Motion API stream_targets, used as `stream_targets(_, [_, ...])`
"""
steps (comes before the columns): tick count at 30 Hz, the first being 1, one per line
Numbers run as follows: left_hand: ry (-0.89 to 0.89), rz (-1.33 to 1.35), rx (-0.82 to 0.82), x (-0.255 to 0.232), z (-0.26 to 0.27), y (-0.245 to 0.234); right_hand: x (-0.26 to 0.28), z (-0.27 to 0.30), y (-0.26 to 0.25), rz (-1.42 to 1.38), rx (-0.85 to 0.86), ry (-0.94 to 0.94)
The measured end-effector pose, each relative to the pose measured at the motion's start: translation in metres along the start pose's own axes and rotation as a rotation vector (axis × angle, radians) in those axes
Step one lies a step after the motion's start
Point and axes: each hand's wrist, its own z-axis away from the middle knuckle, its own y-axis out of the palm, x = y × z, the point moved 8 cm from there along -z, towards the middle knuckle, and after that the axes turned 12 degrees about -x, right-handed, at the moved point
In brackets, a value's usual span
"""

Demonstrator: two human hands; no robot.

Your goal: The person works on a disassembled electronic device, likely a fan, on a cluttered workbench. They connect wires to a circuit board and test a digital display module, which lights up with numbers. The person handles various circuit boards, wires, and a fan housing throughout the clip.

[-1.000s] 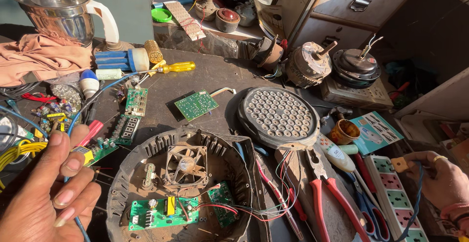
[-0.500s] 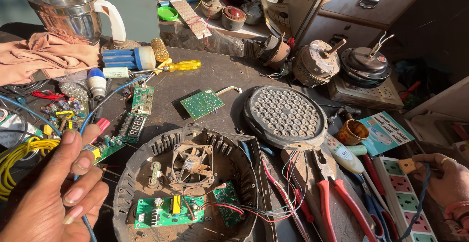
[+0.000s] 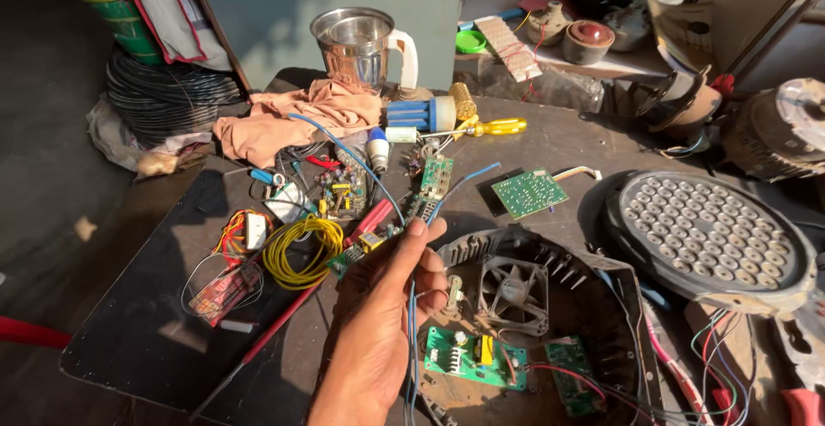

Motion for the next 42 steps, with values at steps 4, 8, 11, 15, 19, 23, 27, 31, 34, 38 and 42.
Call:
stream_targets(4, [-0.139, -0.052, -0.012, 0.019, -0.001, 0.015, 0.077, 0.005, 0.069, -0.376, 0.254, 0.268])
stream_targets(8, [-0.234, -0.11, -0.028, 0.039, -0.014, 0.014, 0.111, 0.025, 0.136, -0.501, 0.308, 0.771])
stream_targets(11, [-0.234, -0.143, -0.01, 0.044, -0.018, 0.008, 0.13, 0.027, 0.158, -0.559, 0.368, 0.77])
stream_targets(15, [-0.223, -0.25, 0.061, 0.042, -0.013, 0.012, 0.14, 0.029, 0.172, -0.645, 0.342, 0.923])
stream_targets(19, [-0.174, -0.165, 0.116, 0.039, -0.007, 0.02, 0.157, 0.017, 0.175, -0.907, 0.332, 0.86])
stream_targets(23, [0.062, -0.397, -0.166, 0.016, -0.019, -0.026, 0.128, 0.016, 0.141, -0.92, 0.279, 0.719])
stream_targets(27, [0.386, -0.533, -0.104, -0.042, -0.025, -0.049, 0.087, 0.034, 0.112, -0.557, 0.378, 0.555])
stream_targets(31, [0.434, -0.73, -0.245, -0.078, -0.016, -0.078, 0.06, 0.058, 0.105, -0.431, 0.265, 0.569])
stream_targets(34, [0.451, -0.979, -0.276, -0.093, -0.006, -0.086, 0.06, 0.059, 0.106, -0.404, 0.282, 0.512])
stream_targets(38, [0.545, -1.054, -0.109, -0.107, 0.01, -0.076, 0.066, 0.059, 0.109, -0.444, 0.267, 0.449])
stream_targets(42, [0.334, -1.507, -0.265, -0.11, 0.017, -0.097, 0.061, 0.061, 0.106, -0.421, 0.192, 0.436])
